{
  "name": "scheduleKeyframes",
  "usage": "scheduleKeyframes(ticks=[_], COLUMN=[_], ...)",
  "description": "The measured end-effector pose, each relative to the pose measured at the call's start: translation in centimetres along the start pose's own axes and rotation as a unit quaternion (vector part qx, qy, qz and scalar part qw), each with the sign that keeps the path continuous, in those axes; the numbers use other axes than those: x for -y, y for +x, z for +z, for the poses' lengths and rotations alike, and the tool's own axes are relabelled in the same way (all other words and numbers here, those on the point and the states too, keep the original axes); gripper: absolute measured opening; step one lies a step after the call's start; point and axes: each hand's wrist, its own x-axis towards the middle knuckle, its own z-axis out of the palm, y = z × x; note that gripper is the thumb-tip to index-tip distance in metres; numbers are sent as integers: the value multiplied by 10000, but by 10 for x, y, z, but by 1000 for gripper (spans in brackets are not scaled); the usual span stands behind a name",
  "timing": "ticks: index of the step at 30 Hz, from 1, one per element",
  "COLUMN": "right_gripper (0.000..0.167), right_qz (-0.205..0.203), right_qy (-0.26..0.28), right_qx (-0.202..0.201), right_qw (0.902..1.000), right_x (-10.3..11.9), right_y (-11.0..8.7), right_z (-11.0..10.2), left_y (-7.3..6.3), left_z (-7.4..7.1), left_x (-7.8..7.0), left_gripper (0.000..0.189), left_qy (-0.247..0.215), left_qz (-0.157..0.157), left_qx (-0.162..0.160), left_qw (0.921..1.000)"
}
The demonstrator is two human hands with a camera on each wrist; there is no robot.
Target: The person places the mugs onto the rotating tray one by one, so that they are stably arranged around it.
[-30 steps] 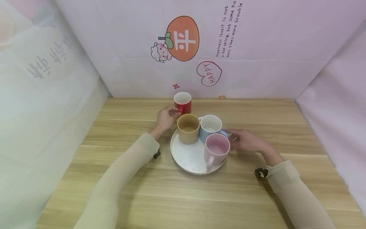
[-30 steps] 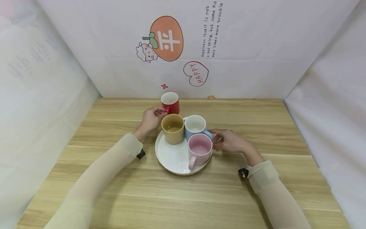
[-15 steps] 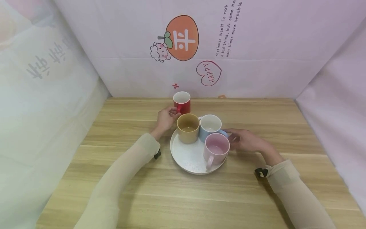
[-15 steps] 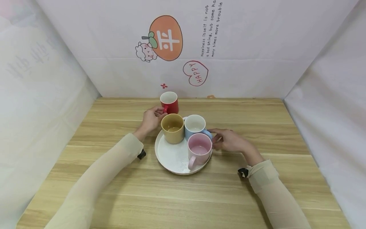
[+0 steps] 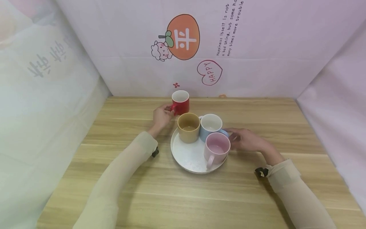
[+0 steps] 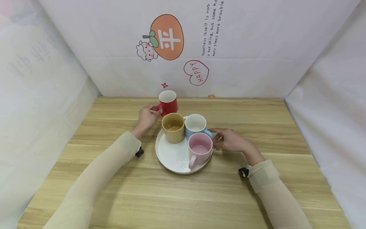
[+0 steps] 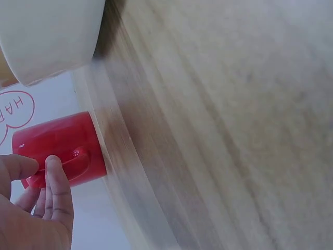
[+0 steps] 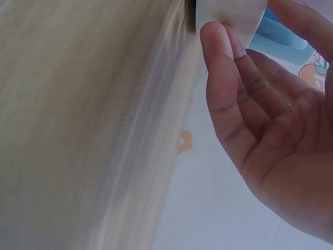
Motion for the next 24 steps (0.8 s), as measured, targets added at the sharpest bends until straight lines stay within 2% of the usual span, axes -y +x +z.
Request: scheduleKeyframes(ticks=[7, 12, 24], right_gripper=[68, 67, 67], right_qz=[71, 92, 75], right_qy=[67, 31, 112], right_qx=[59, 40, 44], right_qw=[9999, 9999, 9999], right_x=[3, 2, 0], right_y=[-1, 0, 0], right_z=[-2, -1, 0], left_y=[4, 6, 7], left_z=[2, 2, 3], left_x=[0, 0, 2], left_gripper=[27, 24, 20], left_qy=[40, 249, 279], left_qz=[-124, -77, -23], left_qx=[-147, -290, -562], left_qw=[9998, 9992, 9980])
